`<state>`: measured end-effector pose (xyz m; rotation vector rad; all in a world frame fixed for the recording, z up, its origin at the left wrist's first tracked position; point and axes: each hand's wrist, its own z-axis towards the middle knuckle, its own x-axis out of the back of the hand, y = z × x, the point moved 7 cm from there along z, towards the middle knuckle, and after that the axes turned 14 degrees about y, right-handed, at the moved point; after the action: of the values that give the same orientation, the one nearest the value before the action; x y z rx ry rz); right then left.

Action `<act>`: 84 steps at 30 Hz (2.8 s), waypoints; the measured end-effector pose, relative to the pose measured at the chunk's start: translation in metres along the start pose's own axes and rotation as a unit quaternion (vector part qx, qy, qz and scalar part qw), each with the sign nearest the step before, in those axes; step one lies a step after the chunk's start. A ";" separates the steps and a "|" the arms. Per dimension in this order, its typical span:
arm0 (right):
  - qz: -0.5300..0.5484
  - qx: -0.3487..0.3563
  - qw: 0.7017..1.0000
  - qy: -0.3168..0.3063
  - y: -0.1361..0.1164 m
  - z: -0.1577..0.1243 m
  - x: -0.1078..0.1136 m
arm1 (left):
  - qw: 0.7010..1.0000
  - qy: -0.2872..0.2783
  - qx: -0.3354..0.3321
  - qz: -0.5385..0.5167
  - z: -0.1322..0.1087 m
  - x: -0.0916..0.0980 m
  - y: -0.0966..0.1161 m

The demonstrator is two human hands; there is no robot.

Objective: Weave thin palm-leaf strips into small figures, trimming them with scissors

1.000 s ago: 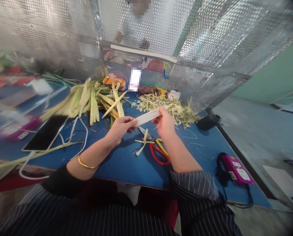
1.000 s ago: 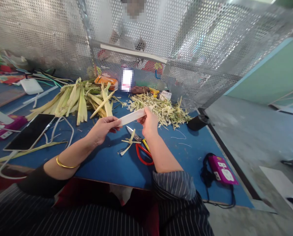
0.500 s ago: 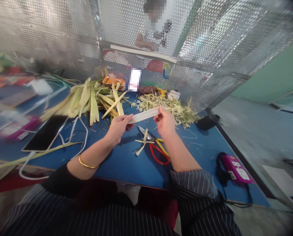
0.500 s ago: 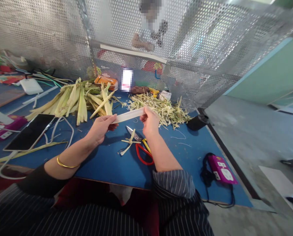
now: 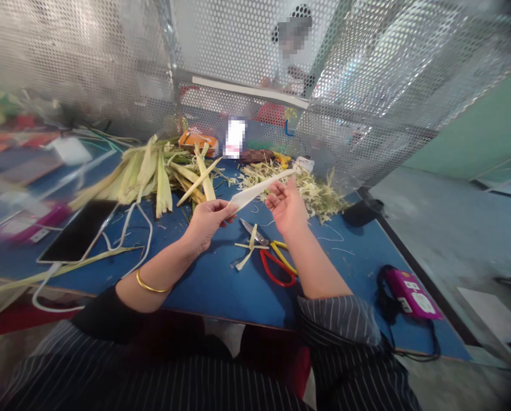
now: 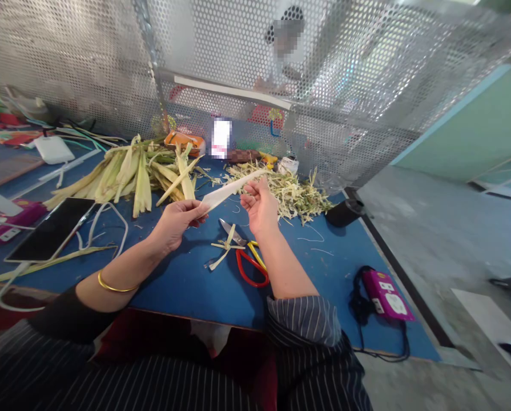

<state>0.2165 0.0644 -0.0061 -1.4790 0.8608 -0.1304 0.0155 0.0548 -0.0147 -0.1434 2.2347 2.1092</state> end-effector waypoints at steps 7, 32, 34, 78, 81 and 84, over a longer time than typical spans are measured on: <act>-0.151 0.023 0.979 -0.138 0.023 -0.038 -0.032 | 0.999 0.039 -0.015 0.001 0.000 0.004 0.001; -0.150 -0.013 0.982 -0.114 0.040 -0.048 -0.031 | 0.997 0.022 0.037 -0.058 -0.001 -0.004 -0.010; -0.138 -0.022 0.984 -0.108 0.041 -0.051 -0.031 | 0.997 0.004 0.050 -0.063 -0.002 -0.006 -0.013; -0.076 -0.023 0.975 -0.209 0.026 -0.061 -0.042 | 0.994 0.111 -0.023 -0.009 0.010 0.008 -0.008; -0.044 0.044 0.966 -0.251 0.000 -0.067 -0.043 | 0.991 0.136 -0.007 -0.013 0.017 0.016 -0.009; -0.018 0.103 0.955 -0.279 -0.030 -0.071 -0.034 | 0.990 0.140 0.010 -0.024 0.023 0.020 -0.012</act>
<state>0.1648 0.0219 0.0450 -1.2412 0.3496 0.1636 -0.0038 0.0767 -0.0303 -0.5188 2.3695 2.1576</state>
